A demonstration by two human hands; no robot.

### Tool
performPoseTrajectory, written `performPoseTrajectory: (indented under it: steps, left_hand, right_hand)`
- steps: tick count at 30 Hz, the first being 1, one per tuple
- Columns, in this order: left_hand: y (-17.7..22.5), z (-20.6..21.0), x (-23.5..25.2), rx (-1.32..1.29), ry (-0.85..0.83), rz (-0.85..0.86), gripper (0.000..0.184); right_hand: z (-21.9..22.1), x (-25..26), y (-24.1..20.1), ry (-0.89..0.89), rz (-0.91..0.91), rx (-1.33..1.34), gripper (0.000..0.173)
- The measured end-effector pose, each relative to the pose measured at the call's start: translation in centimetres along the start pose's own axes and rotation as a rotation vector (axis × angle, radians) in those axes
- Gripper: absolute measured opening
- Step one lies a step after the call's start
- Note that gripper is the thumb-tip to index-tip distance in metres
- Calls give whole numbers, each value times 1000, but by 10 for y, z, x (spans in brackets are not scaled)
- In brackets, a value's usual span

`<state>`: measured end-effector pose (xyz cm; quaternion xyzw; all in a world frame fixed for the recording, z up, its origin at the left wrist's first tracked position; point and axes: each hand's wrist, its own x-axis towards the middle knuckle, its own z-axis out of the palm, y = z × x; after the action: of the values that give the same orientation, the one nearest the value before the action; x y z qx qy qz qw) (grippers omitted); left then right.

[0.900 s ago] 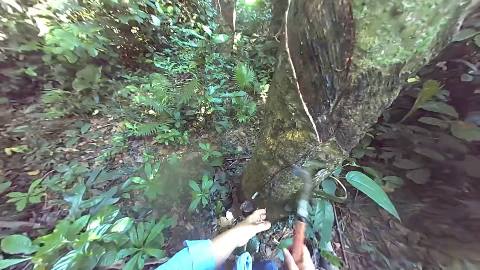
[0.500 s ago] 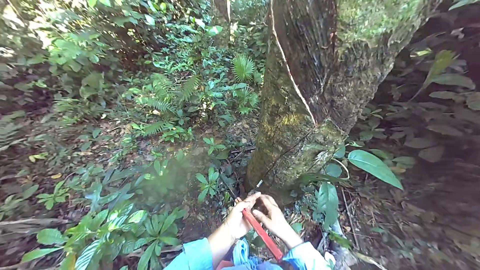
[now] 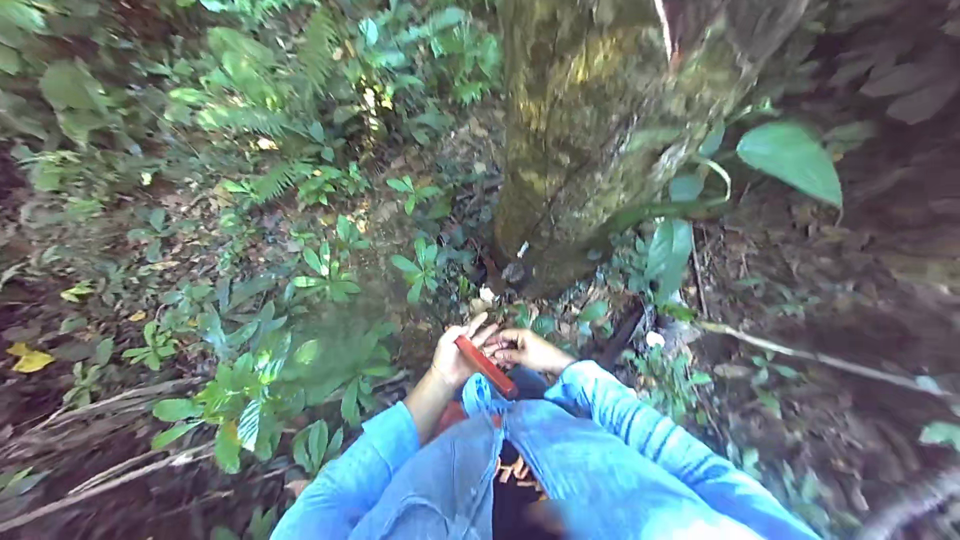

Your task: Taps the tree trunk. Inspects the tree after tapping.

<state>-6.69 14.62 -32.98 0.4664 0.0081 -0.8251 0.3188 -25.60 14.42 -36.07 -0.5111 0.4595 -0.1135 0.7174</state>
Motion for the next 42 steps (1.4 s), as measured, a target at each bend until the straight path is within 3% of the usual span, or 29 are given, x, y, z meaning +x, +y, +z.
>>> performPoseTrajectory:
  steps: [6, 13, 17, 24, 28, 32, 36, 39, 42]
  left_hand:
    - [45, -46, 12, 66, 82, -120, 54]
    - [109, -112, 22, 178, 493, -41, 40]
    - [134, -142, 20, 135, 575, 20, 38]
    - [150, -160, 20, 93, 619, 29, 34]
    - [155, -155, 32, 94, 627, 8, 32]
    - [160, -156, 49, 251, 609, 1, 18]
    - [173, -159, 69, 401, 597, 3, 6]
    - [182, -173, 81, 412, 601, 23, 10]
    - [191, -193, 88, 436, 646, 61, 15]
  right_hand:
    - [20, 19, 27, 200, 184, 15, 17]
    - [15, 67, 16, 400, 416, -219, 33]
    - [3, 100, 16, 514, 463, -178, 27]
    - [-34, 143, 44, 759, 429, -76, 45]
    - [-38, 127, 35, 802, 454, -124, 30]
    - [-19, 89, 57, 626, 577, -181, 36]
    - [-5, 51, 74, 693, 656, -76, 33]
    - [-34, 38, 54, 974, 527, 156, 31]
    - [-88, 20, -37, 1212, 180, 238, 31]
